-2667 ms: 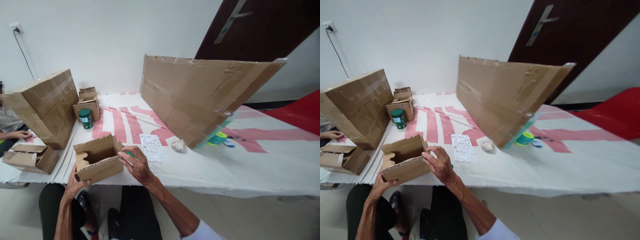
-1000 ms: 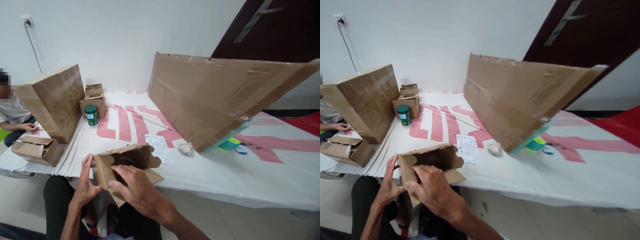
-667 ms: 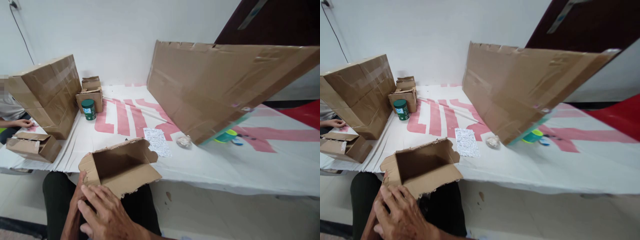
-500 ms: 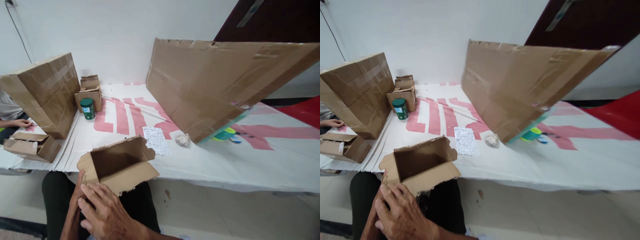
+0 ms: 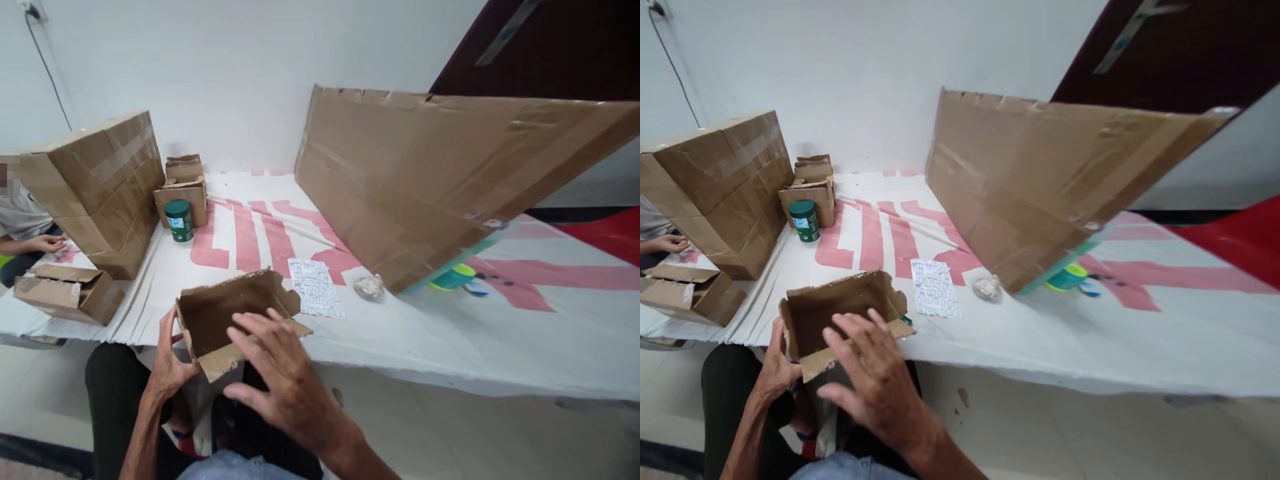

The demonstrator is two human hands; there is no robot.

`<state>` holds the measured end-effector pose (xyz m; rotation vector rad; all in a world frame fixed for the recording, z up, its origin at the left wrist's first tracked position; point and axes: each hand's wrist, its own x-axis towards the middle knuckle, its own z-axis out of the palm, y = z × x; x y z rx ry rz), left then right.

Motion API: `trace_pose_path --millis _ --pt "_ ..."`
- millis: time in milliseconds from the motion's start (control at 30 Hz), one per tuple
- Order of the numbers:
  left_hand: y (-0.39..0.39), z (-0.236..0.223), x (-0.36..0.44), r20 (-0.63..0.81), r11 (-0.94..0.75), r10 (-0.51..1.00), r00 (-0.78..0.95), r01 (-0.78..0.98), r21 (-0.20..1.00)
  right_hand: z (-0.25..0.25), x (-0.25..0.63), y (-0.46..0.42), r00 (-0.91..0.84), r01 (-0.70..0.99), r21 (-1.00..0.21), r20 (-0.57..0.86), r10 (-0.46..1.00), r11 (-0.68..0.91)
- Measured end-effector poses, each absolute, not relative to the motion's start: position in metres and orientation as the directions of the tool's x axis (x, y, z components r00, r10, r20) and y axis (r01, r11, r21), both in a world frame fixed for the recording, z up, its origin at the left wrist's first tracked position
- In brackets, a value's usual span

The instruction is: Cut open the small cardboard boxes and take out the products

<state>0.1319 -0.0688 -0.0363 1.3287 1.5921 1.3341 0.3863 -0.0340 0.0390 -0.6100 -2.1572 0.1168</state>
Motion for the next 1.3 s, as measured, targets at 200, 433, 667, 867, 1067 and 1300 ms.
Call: trace_pose_path --millis 200,433,667,867,1067,1300 --pt "-0.065 -0.018 0.146 0.344 -0.206 0.920 -0.186 0.516 0.831 -0.001 0.434 0.019 -0.404 0.419 -0.449 0.686 0.605 0.789" --pt "-0.055 -0.005 0.168 0.471 -0.344 0.880 -0.059 0.604 0.719 -0.022 0.458 0.041 -0.255 0.318 -0.666 0.626 0.737 0.675" --pt "-0.052 -0.005 0.170 0.486 -0.349 0.873 -0.031 0.655 0.670 -0.028 0.455 0.043 -0.241 0.307 -0.676 0.625 0.742 0.669" --pt "-0.048 -0.016 0.153 0.419 -0.251 0.890 -0.180 0.574 0.780 -0.024 0.448 0.042 -0.086 0.446 -0.599 0.711 0.698 0.665" --pt "-0.043 -0.041 0.114 0.040 -0.105 0.889 -0.456 -0.118 0.987 -0.034 0.441 0.043 0.045 0.312 -0.823 0.512 0.858 0.475" --pt "-0.045 -0.050 0.109 -0.059 -0.090 0.880 -0.472 -0.286 0.954 -0.062 0.424 0.050 -0.177 0.037 -0.975 0.208 0.962 0.218"
